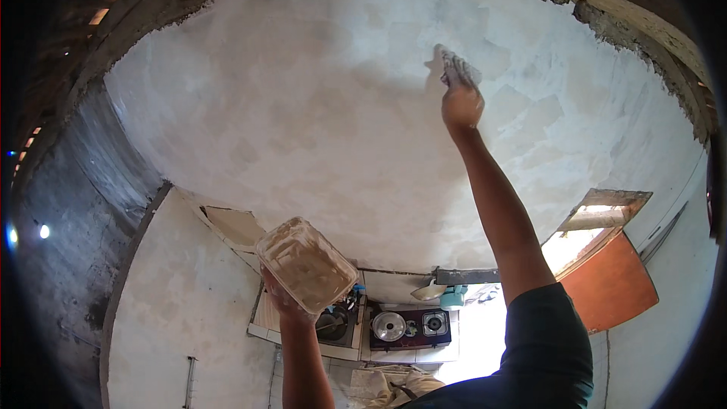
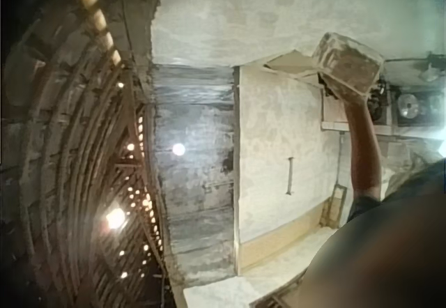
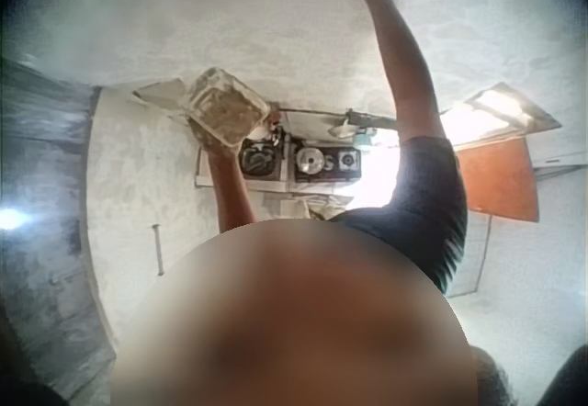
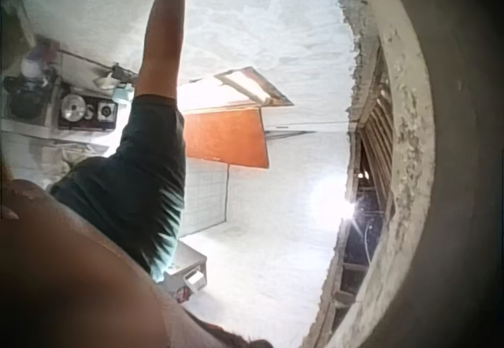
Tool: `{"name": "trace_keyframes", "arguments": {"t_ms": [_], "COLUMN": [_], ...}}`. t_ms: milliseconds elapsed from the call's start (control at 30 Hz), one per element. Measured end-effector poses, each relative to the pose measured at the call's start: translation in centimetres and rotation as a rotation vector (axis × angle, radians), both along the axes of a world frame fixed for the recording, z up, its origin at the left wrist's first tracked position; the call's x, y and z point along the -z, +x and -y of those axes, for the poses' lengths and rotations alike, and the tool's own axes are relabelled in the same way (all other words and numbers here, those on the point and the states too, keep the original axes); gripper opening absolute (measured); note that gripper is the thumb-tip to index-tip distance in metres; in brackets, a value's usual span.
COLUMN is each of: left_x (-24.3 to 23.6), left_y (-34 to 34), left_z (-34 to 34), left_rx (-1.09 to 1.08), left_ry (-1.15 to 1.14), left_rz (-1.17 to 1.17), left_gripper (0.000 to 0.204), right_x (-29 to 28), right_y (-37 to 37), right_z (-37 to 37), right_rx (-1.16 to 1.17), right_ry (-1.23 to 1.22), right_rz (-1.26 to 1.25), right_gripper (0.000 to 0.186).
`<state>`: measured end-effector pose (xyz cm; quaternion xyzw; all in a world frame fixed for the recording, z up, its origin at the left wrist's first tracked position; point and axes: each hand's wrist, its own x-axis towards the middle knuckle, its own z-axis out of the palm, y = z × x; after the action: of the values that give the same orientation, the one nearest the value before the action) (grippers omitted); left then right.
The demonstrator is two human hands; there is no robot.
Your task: Applying plaster to a ceiling using a putty knife.
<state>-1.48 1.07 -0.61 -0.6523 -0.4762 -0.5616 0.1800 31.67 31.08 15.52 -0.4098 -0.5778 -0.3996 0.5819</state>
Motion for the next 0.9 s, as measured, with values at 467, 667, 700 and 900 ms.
{"name": "trace_keyframes", "arguments": {"t_ms": [467,667,700,900], "left_x": [2.0,-2.1,-1.8,-3.1], "left_y": [-0.5,0.1,0.2,1.3], "left_z": [-1.2,1.2,1.4,0.6], "left_rx": [0.405,0.029,0.017,0.184], "left_ry": [-0.232,0.163,0.168,-0.150], "left_rz": [0.627,-0.055,-0.053,0.242], "left_gripper": [0.069,0.066,0.066,0.065], "right_x": [13.3,3.6,3.2,13.8], "right_y": [-5.5,-6.4,-7.0,-7.7], "right_z": [2.6,2.7,1.8,-3.2], "right_rx": [0.074,-0.176,-0.109,0.176], "right_ry": [-0.876,-0.349,-0.130,-0.373], "right_rz": [0.409,0.293,0.341,0.409], "right_gripper": [0.028,0.042,0.040,0.043]}}
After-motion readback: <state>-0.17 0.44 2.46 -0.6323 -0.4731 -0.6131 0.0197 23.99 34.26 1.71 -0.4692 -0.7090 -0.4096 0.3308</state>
